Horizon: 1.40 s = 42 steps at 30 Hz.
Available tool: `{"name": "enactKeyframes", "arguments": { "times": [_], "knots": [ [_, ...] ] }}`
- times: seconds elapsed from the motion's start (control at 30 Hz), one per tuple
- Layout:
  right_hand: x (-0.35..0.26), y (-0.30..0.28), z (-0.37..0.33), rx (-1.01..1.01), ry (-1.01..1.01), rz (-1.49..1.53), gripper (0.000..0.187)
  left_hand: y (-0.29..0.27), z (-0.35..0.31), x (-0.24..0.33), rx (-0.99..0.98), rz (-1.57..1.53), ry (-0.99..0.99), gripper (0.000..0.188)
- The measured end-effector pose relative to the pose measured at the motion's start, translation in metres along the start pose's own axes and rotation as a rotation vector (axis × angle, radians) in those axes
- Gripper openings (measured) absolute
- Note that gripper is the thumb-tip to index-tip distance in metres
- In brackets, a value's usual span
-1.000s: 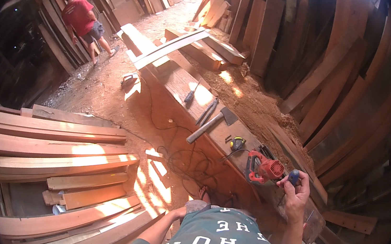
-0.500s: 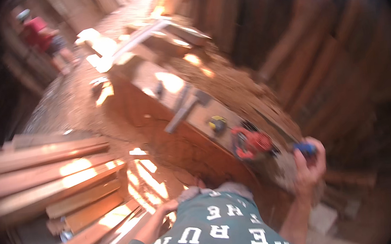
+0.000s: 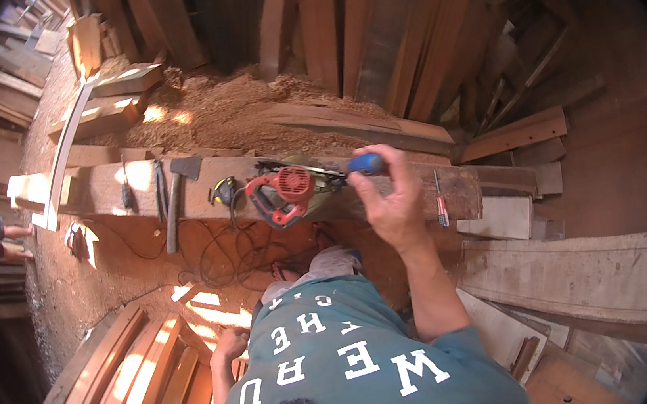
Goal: The person disassembles a red circular saw on a wooden workbench, removes the blade and internal components, and uses a screwdriver to adjust parts. Another person briefly walks through the background.
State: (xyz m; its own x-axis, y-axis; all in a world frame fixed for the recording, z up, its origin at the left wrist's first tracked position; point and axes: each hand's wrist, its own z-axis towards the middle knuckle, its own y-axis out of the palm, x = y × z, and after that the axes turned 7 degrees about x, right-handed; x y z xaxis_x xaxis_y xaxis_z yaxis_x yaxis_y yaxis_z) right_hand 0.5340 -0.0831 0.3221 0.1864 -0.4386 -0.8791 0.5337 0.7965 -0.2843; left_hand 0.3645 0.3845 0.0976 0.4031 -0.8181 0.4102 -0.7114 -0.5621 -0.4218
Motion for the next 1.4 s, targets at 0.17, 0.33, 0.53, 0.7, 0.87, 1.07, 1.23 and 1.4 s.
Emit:
{"name": "enactKeyframes", "arguments": {
  "times": [0.17,0.33,0.53,0.7,0.87,1.07,1.23,1.4],
  "knots": [
    [0.043,0.001,0.008,-0.115,0.066,-0.043,0.038,-0.019,0.001,0.053,0.271,-0.122,-0.059,0.040],
    [0.088,-0.001,0.011,-0.188,0.096,0.020,0.042,-0.035,0.016,0.111,0.346,-0.153,-0.046,0.042],
    [0.121,0.003,0.028,-0.257,0.063,0.039,0.045,-0.039,0.030,0.196,0.395,-0.114,0.012,0.046],
    [0.128,0.012,0.039,-0.324,0.065,0.022,0.045,-0.037,0.046,0.236,0.501,-0.246,0.121,0.046],
    [0.128,0.019,0.037,-0.345,0.066,-0.006,0.046,-0.056,0.054,0.259,0.532,-0.183,0.233,0.046],
    [0.118,0.029,0.024,-0.305,0.040,-0.019,0.047,-0.083,0.059,0.252,0.559,-0.148,0.309,0.046],
    [0.106,0.034,0.019,-0.282,0.021,-0.094,0.045,-0.095,0.061,0.245,0.572,-0.112,0.357,0.047],
    [0.110,0.030,0.010,-0.151,0.174,-0.128,0.039,-0.103,0.066,0.258,0.540,-0.158,0.389,0.048]
  ]
}}
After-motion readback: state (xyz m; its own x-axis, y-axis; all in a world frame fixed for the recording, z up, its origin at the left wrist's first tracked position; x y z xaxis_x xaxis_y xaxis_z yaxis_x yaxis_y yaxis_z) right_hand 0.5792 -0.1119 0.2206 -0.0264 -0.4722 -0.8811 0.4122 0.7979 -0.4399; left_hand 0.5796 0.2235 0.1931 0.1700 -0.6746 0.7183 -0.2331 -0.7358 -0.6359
